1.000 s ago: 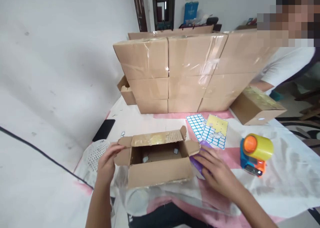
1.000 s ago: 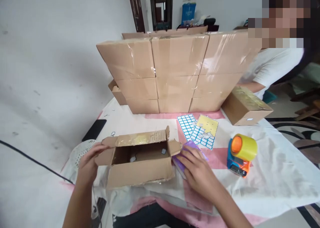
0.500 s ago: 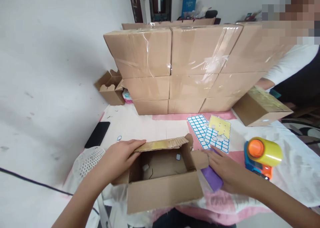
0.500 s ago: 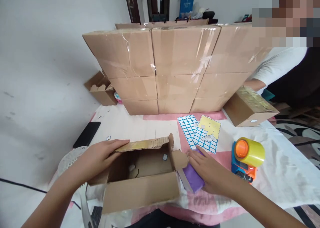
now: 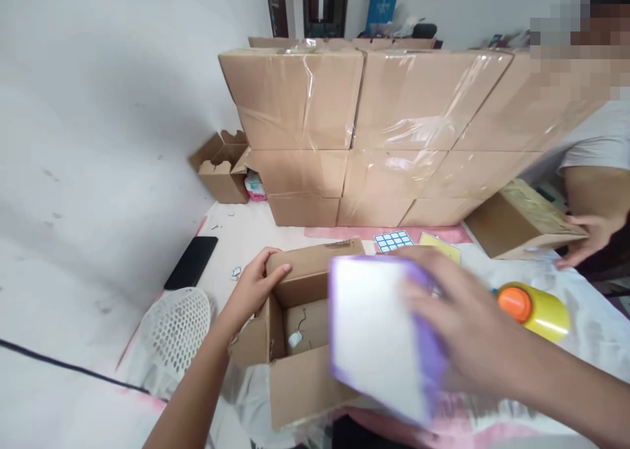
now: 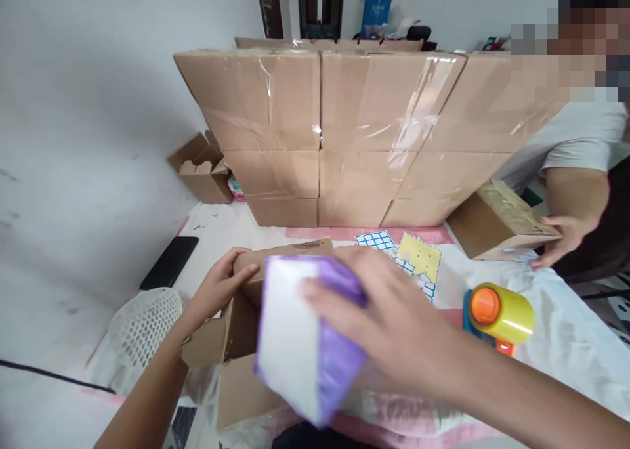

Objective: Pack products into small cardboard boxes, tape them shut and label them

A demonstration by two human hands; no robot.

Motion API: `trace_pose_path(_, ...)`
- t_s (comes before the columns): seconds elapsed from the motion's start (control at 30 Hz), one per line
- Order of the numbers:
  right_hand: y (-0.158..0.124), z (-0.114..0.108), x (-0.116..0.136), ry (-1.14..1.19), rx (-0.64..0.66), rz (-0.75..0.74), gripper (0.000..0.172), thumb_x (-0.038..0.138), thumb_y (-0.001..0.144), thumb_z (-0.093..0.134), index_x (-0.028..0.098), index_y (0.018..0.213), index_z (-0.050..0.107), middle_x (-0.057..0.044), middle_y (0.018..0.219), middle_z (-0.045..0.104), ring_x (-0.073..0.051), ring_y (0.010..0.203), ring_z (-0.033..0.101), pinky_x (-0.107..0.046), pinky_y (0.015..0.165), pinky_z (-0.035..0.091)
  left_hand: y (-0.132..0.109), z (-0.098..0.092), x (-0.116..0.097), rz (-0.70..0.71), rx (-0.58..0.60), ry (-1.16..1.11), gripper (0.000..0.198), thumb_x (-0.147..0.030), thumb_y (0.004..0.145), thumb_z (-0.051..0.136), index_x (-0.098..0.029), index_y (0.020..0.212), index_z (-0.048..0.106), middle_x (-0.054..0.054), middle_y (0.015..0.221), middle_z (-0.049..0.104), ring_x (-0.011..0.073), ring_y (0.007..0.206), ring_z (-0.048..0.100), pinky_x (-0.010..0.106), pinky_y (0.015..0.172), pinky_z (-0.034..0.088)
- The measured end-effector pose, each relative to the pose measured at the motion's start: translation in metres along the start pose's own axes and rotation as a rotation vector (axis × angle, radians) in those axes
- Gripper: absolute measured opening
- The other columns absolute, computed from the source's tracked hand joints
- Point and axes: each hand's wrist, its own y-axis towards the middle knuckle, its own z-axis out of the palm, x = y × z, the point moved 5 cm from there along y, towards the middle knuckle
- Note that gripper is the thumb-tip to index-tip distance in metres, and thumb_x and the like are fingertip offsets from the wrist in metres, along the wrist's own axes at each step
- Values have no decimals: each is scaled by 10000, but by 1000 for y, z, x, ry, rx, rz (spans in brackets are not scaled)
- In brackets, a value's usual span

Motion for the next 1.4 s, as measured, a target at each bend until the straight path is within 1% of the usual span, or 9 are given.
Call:
trace_pose_path(0.13, 75, 61, 41, -182, 250, -350, 839, 788, 838, 550, 274, 1496, 470, -189, 1186, 596, -389, 1065, 554, -508, 829, 488, -3, 1, -1, 20, -9, -16, 372, -506, 840, 630, -246, 1105, 603, -5, 964, 689, 215, 899, 634, 307, 805, 493)
trace_pose_path(0.3, 75, 117, 39, -324, 462, -421, 349, 387, 974, 609, 183, 1253, 656, -161, 1127, 654, -328, 1026, 575, -400, 729, 492, -9, 3, -1, 19, -51, 6, 352, -472, 843, 633, -250, 1114, 613, -11, 1019, 705, 207, 938, 640, 287, 818, 490)
trace_pose_path(0.43, 60, 120, 29, -254, 571, -372, 423, 112, 882, 654, 202, 1295, 642, -127, 1189, 670, -277, 965, 605, -351, 667, 467, -13, 5, 0, 18, -56, 6, 363, -478, 849, 626, -249, 1131, 621, 2, 1076, 709, 224, 998, 643, 296, 840, 493)
trace_pose_path(0.67, 57, 123, 32, -244, 586, -399, 653, 368, 936, 663, 371, 1536, 406, -159, 1348, 569, -317, 1017, 601, -421, 758, 492, -16, 6, 1, 59, -79, -14, 329, -459, 871, 628, -259, 1131, 627, -3, 1115, 693, 213, 1051, 629, 289, 901, 475)
trace_pose_path(0.87, 63, 132, 39, -317, 656, -431, 461, 195, 889, 663, 369, 1315, 626, -160, 1243, 586, -312, 933, 619, -317, 587, 428, -20, 5, 2, 66, -97, 2, 340, -471, 876, 628, -251, 1135, 620, -2, 1097, 689, 211, 1030, 623, 285, 888, 469)
trace_pose_path(1.1, 64, 128, 41, -262, 567, -530, 330, 189, 939, 606, 305, 1248, 614, -119, 1196, 605, -283, 972, 599, -312, 588, 419, -18, 8, -1, 40, -95, 16, 340, -487, 870, 623, -230, 1093, 630, 1, 1012, 702, 207, 938, 637, 290, 817, 497)
trace_pose_path(1.2, 61, 106, 42, -237, 485, -491, 196, 185, 966, 570, 243, 1135, 649, -95, 1121, 650, -265, 940, 605, -365, 662, 490, -25, -3, 8, 62, -171, -53, 439, -477, 894, 604, -245, 1265, 574, 35, 1121, 701, 199, 980, 657, 310, 867, 517)
trace_pose_path(1.3, 40, 61, 25, -122, 202, -306, 171, 254, 1015, 505, 223, 1066, 666, -81, 1105, 683, -258, 1018, 615, -433, 882, 525, -54, -31, 42, 103, -483, -252, 569, -525, 918, 567, -255, 1411, 476, 91, 1229, 680, 189, 944, 688, 319, 819, 555)
trace_pose_path(1.4, -14, 27, -20, 126, -322, 79, 288, 301, 1026, 473, 283, 1276, 615, -94, 1352, 618, -286, 1276, 562, -463, 1060, 478, -90, -38, 93, 144, -678, -466, 529, -560, 867, 616, -307, 1330, 570, 50, 1078, 743, 220, 866, 733, 315, 687, 590)
